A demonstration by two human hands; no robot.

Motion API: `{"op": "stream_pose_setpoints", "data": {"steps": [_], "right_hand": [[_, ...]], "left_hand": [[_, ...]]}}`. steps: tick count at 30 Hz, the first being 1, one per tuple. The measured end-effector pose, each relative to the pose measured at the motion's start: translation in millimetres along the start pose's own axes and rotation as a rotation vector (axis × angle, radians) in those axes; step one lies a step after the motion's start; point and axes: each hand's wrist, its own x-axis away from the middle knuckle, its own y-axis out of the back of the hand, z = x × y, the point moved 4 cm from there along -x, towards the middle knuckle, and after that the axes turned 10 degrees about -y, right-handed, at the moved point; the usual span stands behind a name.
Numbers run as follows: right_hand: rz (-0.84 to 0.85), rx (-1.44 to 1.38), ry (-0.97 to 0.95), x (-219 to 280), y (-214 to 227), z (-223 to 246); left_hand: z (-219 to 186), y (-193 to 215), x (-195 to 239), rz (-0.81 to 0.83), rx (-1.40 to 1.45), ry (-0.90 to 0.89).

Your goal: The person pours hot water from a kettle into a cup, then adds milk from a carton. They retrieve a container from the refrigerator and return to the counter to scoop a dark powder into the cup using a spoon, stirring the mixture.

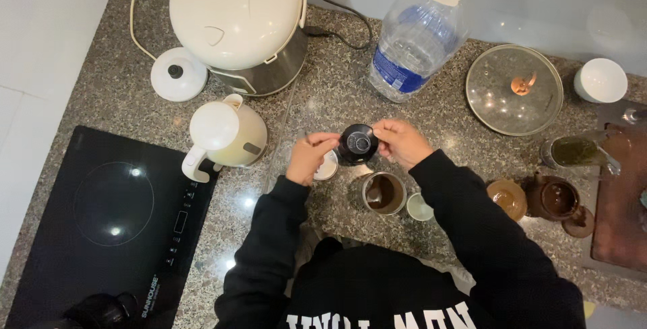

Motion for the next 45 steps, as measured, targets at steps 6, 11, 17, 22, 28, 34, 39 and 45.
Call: {"op": "stream_pose_setpoints", "data": {"steps": [6,11,17,22,28,34,39,45], "right_hand": [[0.0,-0.191,-0.087,-12.8,-0.2,-28.1],[-0.036,-0.194,-0.082,-14.2,-1.0,-27.1],[-0.403,0.315,0.051,-10.5,12.4,-11.4],[-0.431,0.569,0.152,-12.4,9.7,-6.4],[-0.455,0.7,0.175,-13.5,1.7,-1.6],[-0.435,0.779,0.146,-7.3,-5.2,7.9],[-0.435,0.803,0.15,-12.0,-6.9,8.9],[-0.424,0.768,0.176,-14.1,-5.6,5.7]], "left_hand": [[14.6,-10.2,-20.3,-0.016,-0.056,-0.028],[13.2,-13.2,-19.6,-0.052,-0.094,-0.088],[15.2,-24.5,-21.1,-0.114,-0.219,-0.064],[16.1,-29.0,-17.6,-0.085,-0.268,-0.048],[17.5,-30.8,-21.7,-0.109,-0.332,-0.001],[16.0,-31.5,-25.8,-0.092,-0.328,-0.003],[14.8,-30.8,-30.5,-0.09,-0.404,-0.021],[17.2,-28.6,-32.6,-0.078,-0.47,-0.041]]}}
